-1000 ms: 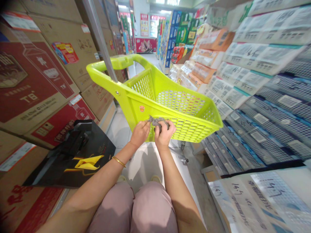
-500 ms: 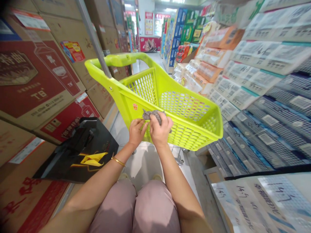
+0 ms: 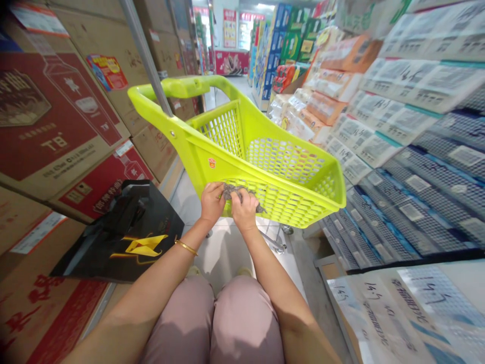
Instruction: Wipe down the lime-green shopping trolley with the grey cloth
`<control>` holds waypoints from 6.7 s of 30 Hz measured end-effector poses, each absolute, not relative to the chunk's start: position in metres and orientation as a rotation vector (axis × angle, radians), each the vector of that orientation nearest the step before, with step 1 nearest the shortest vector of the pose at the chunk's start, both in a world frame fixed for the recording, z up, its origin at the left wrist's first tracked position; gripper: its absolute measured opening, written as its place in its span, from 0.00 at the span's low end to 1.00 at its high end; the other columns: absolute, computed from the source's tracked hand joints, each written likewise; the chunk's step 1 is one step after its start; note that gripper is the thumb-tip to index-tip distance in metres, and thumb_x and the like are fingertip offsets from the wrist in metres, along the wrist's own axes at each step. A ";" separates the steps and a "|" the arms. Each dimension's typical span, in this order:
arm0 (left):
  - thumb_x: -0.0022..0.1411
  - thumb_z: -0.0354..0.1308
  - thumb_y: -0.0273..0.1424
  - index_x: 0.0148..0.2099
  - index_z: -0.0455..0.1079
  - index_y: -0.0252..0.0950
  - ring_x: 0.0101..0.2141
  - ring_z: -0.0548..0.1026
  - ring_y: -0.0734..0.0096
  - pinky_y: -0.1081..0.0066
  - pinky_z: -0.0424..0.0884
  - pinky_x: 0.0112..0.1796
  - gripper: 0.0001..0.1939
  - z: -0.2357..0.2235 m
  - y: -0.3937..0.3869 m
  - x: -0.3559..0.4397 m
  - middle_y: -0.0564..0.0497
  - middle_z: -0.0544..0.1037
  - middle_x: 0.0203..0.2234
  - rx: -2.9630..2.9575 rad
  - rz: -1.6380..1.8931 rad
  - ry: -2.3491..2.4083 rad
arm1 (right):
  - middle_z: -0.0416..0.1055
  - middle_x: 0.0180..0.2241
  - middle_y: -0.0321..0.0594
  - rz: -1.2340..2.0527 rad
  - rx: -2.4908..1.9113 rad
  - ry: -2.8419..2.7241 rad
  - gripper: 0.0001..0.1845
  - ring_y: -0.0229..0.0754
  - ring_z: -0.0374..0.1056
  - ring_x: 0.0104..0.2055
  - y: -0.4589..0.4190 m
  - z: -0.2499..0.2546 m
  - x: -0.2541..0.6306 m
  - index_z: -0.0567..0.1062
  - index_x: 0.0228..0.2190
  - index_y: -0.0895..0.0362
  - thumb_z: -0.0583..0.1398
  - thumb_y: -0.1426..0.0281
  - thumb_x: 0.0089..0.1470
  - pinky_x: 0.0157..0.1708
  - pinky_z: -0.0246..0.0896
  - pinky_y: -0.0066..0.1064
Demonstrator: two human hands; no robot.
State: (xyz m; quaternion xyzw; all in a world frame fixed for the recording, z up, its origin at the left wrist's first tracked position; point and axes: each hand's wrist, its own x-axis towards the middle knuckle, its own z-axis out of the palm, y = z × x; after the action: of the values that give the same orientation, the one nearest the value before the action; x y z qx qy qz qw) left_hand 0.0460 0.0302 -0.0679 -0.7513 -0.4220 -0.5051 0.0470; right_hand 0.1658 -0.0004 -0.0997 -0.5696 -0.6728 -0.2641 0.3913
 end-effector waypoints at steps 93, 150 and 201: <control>0.64 0.48 0.31 0.25 0.68 0.37 0.28 0.67 0.69 0.67 0.64 0.31 0.16 -0.065 0.025 0.042 0.50 0.70 0.23 -2.267 -1.589 -1.256 | 0.66 0.40 0.44 -0.855 -1.340 -1.653 0.11 0.43 0.57 0.40 0.003 -0.065 0.157 0.75 0.37 0.51 0.54 0.71 0.56 0.39 0.50 0.35; 0.66 0.50 0.31 0.41 0.72 0.35 0.37 0.74 0.70 0.67 0.69 0.39 0.10 -0.070 0.029 0.046 0.48 0.78 0.35 -2.256 -1.648 -1.126 | 0.65 0.40 0.43 -0.670 -1.499 -1.707 0.13 0.42 0.56 0.39 -0.003 -0.100 0.166 0.76 0.37 0.49 0.53 0.73 0.56 0.39 0.49 0.34; 0.64 0.47 0.27 0.41 0.68 0.33 0.40 0.67 0.60 0.57 0.66 0.43 0.09 -0.067 0.012 0.105 0.43 0.70 0.36 -2.373 -1.378 -1.205 | 0.63 0.41 0.43 -0.742 -1.298 -1.393 0.10 0.42 0.62 0.44 -0.025 -0.059 0.210 0.75 0.33 0.55 0.55 0.66 0.56 0.44 0.60 0.37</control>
State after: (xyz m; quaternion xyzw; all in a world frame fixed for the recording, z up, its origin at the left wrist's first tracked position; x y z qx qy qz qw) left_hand 0.1050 0.0117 -0.0675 -0.7897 -0.4011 -0.4585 0.0723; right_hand 0.2097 -0.0250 -0.0586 -0.5419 -0.5815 -0.3097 0.5219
